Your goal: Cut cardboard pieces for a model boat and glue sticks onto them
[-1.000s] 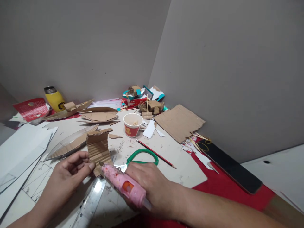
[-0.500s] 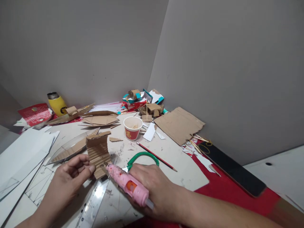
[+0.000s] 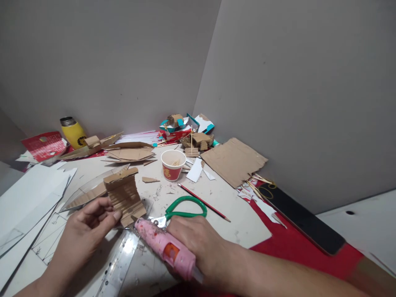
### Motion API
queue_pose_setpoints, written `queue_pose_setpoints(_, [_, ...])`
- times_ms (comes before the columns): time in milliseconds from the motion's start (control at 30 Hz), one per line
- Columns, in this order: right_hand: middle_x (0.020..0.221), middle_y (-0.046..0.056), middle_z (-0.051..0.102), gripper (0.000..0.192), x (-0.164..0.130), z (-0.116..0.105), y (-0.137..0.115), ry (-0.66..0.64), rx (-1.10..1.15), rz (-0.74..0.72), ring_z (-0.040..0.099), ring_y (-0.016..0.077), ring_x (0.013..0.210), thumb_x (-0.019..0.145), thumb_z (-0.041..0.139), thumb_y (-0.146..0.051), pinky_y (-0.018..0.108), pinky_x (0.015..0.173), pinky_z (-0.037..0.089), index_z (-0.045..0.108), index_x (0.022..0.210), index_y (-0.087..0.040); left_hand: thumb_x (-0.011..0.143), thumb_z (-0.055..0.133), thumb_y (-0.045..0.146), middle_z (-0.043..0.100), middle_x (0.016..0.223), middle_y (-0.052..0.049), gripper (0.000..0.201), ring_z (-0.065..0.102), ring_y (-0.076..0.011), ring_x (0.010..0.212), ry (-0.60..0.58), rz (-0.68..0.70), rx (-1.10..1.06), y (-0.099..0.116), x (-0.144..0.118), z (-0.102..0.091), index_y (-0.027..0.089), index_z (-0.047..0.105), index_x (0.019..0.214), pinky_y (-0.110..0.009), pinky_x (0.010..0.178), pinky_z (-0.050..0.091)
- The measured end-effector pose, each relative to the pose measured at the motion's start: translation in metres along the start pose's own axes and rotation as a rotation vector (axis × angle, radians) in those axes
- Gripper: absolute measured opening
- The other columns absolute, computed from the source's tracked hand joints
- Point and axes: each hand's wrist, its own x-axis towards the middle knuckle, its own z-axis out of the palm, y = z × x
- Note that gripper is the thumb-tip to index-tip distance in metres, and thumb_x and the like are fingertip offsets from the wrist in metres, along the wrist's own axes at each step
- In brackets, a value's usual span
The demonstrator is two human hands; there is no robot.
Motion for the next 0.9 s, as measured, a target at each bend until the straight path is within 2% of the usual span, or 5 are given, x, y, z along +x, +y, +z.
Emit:
queue_pose_setpoints(167, [0.07, 0.003, 0.054, 0.034, 0.0027, -0.004, -0.0017, 0.025, -0.002, -0.022, 0.046, 0.0157, 0.06, 0.089, 0.04, -0.037, 0.028, 0.053, 0.032, 0.055, 0.112, -0.016, 0.071, 0.069, 0.024, 0.069, 0.075, -0.002, 0.014, 0.064, -0.013, 0.068, -0.037, 0.047, 0.019, -0.0027, -0.0037, -0.0001, 0.018, 0.066, 0.083, -0.02, 0.064, 0.053])
queue_pose_setpoints(267, [0.069, 0.004, 0.054, 0.034, 0.003, -0.0051, -0.0022, 0.03, 0.019, -0.061, 0.047, 0.0162, 0.059, 0.091, 0.035, -0.035, 0.028, 0.053, 0.033, 0.056, 0.108, -0.015, 0.073, 0.068, 0.024, 0.069, 0.076, -0.001, 0.012, 0.063, -0.0126, 0.068, -0.035, 0.073, 0.06, -0.0034, -0.0053, 0.0006, 0.018, 0.066, 0.083, -0.019, 0.064, 0.053])
queue_pose_setpoints(533, [0.069, 0.003, 0.054, 0.024, -0.0003, 0.0007, 0.0006, 0.047, -0.008, -0.032, 0.046, 0.0155, 0.06, 0.086, 0.042, -0.032, 0.028, 0.053, 0.03, 0.055, 0.099, -0.017, 0.072, 0.069, 0.021, 0.069, 0.075, -0.001, 0.011, 0.064, -0.0129, 0.067, -0.023, 0.098, 0.064, -0.0029, -0.0055, 0.0017, 0.019, 0.066, 0.082, -0.019, 0.063, 0.053])
queue_pose_setpoints(667, [0.068, 0.002, 0.054, 0.014, 0.001, -0.0046, -0.0026, 0.054, 0.04, 0.035, 0.044, 0.0149, 0.057, 0.084, 0.043, -0.031, 0.027, 0.052, 0.031, 0.051, 0.084, -0.019, 0.071, 0.069, 0.021, 0.07, 0.075, -0.001, 0.01, 0.064, -0.013, 0.067, -0.023, 0.088, 0.058, -0.0035, -0.0048, -0.0001, 0.019, 0.067, 0.081, -0.019, 0.063, 0.053])
queue_pose_setpoints(900, [0.067, 0.004, 0.054, 0.017, 0.0015, -0.0071, -0.0022, 0.062, 0.057, 0.059, 0.045, 0.0154, 0.056, 0.085, 0.042, -0.032, 0.027, 0.051, 0.032, 0.05, 0.079, -0.019, 0.073, 0.069, 0.023, 0.07, 0.076, -0.002, 0.011, 0.064, -0.0132, 0.069, -0.033, 0.075, 0.038, -0.0058, -0.0037, -0.0012, 0.019, 0.067, 0.083, -0.02, 0.065, 0.053])
